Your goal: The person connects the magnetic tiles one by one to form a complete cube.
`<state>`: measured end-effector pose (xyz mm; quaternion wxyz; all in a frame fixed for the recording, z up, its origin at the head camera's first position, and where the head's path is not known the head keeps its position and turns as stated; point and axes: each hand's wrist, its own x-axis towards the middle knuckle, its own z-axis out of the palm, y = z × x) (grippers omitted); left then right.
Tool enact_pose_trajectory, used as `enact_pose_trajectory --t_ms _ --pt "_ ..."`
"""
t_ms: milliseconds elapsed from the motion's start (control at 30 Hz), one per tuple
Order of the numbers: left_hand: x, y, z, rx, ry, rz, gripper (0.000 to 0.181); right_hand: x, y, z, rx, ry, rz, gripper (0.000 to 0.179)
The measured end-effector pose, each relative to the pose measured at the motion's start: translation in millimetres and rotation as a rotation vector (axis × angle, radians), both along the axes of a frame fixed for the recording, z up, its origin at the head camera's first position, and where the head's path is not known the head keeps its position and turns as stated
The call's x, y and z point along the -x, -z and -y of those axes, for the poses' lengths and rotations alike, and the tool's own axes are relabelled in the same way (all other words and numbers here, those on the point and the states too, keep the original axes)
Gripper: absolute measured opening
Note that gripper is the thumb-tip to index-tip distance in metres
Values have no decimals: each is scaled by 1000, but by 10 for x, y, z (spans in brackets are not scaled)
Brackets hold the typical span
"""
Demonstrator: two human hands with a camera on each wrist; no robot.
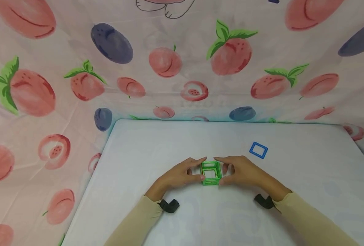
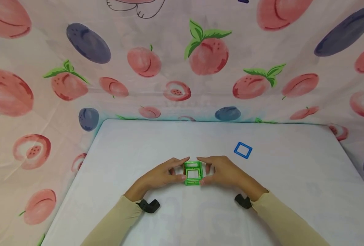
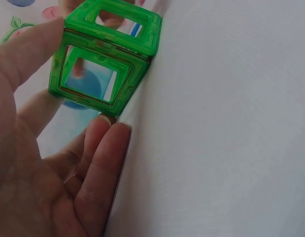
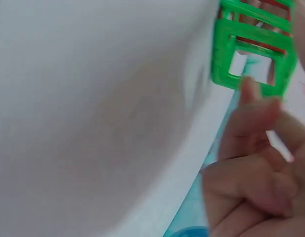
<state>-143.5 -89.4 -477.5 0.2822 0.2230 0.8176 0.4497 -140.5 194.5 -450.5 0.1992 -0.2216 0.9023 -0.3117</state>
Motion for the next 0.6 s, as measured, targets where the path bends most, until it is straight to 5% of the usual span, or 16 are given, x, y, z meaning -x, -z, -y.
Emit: enact_pose_trajectory --t_ms 167,467,600 --pt "-2 -2 4 11 -6 3 67 -5 -23 2 87 -43 -84 76" --pt "4 9 3 27 -13 -9 67 -41 -58 63 76 -42 -112 70" --pt "3 15 3 15 -5 -9 67 -76 -83 74 107 -39 -168 50"
